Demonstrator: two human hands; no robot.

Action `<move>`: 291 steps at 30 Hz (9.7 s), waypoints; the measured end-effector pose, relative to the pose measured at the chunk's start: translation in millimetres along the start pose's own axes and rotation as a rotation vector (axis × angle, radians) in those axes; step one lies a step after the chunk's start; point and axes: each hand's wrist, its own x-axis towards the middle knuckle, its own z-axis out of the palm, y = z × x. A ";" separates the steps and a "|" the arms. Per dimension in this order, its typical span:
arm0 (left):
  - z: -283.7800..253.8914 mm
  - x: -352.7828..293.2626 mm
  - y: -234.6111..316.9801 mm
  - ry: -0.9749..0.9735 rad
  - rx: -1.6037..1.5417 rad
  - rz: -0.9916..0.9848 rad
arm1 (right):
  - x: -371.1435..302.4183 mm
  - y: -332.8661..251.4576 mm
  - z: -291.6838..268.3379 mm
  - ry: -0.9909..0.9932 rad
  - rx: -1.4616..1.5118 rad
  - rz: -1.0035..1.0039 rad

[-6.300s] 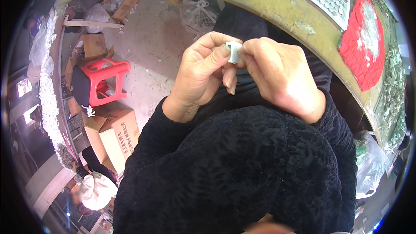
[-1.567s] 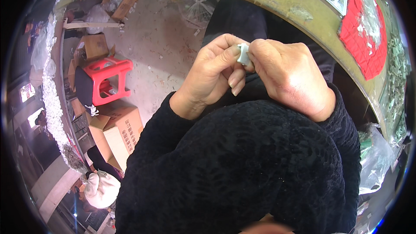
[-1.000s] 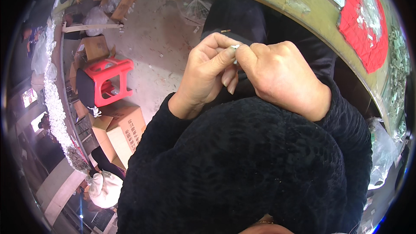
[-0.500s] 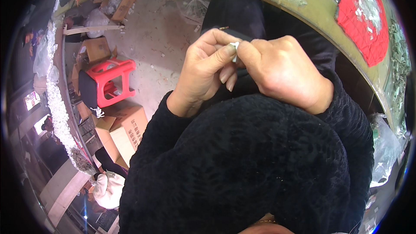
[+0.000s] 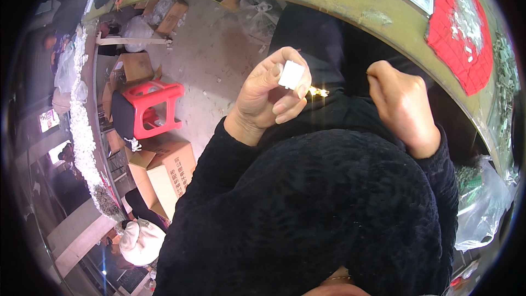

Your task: The person assembles small white plastic electrical components by inserting metal pins and attaching metal rings. They handle each component one at a time, aligning parts by hand and placing finished units on the table.

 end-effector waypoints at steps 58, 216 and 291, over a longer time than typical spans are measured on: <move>52.7 107.4 -66.8 0.236 0.309 -0.154 | -9.3 73.4 -102.7 0.238 0.311 0.439; 60.5 151.2 -19.6 0.357 1.228 0.225 | -54.0 68.8 -131.8 0.415 -0.251 0.408; 71.8 185.5 10.3 0.209 0.960 0.407 | 130.7 103.4 -160.2 0.078 0.227 0.225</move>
